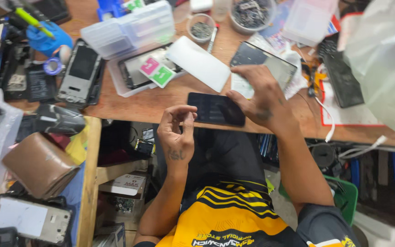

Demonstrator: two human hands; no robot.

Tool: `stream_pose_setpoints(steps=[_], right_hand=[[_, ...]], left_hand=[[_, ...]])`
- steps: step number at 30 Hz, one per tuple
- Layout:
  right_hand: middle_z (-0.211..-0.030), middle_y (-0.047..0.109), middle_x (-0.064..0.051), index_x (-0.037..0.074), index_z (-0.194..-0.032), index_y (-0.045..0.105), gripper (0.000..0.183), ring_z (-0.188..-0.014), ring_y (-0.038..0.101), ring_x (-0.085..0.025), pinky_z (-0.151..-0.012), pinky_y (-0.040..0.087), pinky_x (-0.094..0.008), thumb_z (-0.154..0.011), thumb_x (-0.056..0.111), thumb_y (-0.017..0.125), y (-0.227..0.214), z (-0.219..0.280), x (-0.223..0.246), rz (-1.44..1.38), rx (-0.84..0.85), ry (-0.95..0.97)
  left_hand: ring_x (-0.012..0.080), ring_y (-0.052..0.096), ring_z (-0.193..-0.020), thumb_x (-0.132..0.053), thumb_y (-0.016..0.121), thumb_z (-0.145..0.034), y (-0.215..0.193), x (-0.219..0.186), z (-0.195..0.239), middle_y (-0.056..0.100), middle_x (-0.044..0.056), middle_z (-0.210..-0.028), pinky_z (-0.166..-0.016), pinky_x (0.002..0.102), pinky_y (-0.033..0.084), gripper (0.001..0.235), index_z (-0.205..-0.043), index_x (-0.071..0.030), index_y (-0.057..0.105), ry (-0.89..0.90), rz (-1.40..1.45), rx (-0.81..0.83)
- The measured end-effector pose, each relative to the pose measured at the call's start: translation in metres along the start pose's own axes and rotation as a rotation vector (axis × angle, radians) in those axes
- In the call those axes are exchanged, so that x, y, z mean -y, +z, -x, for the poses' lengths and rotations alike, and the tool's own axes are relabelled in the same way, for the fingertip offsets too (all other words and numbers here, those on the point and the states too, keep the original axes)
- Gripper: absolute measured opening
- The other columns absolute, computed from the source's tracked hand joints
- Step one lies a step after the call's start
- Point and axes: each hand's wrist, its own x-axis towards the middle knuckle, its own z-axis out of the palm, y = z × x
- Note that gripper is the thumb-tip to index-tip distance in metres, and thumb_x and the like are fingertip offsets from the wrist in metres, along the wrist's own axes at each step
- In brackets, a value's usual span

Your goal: The person unpacks a tempered glass screen protector, cleans the phone screen, aligns and applies the protector, then smooths it to remove bubbles. The person also handles a phone display assembly and compares it to the phone.

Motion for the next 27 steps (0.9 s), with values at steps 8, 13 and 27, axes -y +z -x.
stream_pose_setpoints(steps=[8, 13, 27], right_hand=[[-0.121, 0.065, -0.022, 0.002, -0.131, 0.059, 0.070, -0.122, 0.051, -0.038, -0.102, 0.035, -0.050, -0.084, 0.047, 0.084, 0.060, -0.078, -0.015, 0.224, 0.250, 0.131], [-0.116, 0.068, -0.020, 0.005, -0.134, 0.058, 0.077, -0.114, 0.055, -0.037, -0.097, 0.035, -0.052, -0.073, 0.041, 0.088, 0.067, -0.084, -0.014, 0.216, 0.228, 0.121], [-0.106, 0.074, -0.011, -0.005, -0.132, 0.055, 0.042, -0.095, 0.073, -0.013, -0.084, 0.062, -0.027, -0.094, -0.001, 0.075, 0.038, -0.067, 0.004, -0.819, 0.015, 0.240]], left_hand=[[0.0089, 0.065, -0.088, -0.004, 0.061, -0.101, -0.032, 0.014, -0.026, 0.070, 0.003, -0.098, -0.079, 0.024, 0.052, 0.005, -0.104, -0.003, 0.065, -0.056, -0.055, -0.116], [0.0105, 0.066, -0.090, -0.003, 0.061, -0.101, -0.034, 0.019, -0.028, 0.071, 0.004, -0.100, -0.085, 0.025, 0.055, 0.005, -0.106, -0.003, 0.064, -0.004, -0.091, -0.117], [0.0100, 0.065, -0.096, -0.023, 0.064, -0.101, -0.003, 0.018, -0.048, 0.068, 0.007, -0.110, -0.084, 0.024, 0.055, 0.035, -0.126, 0.001, 0.056, -0.017, 0.103, -0.078]])
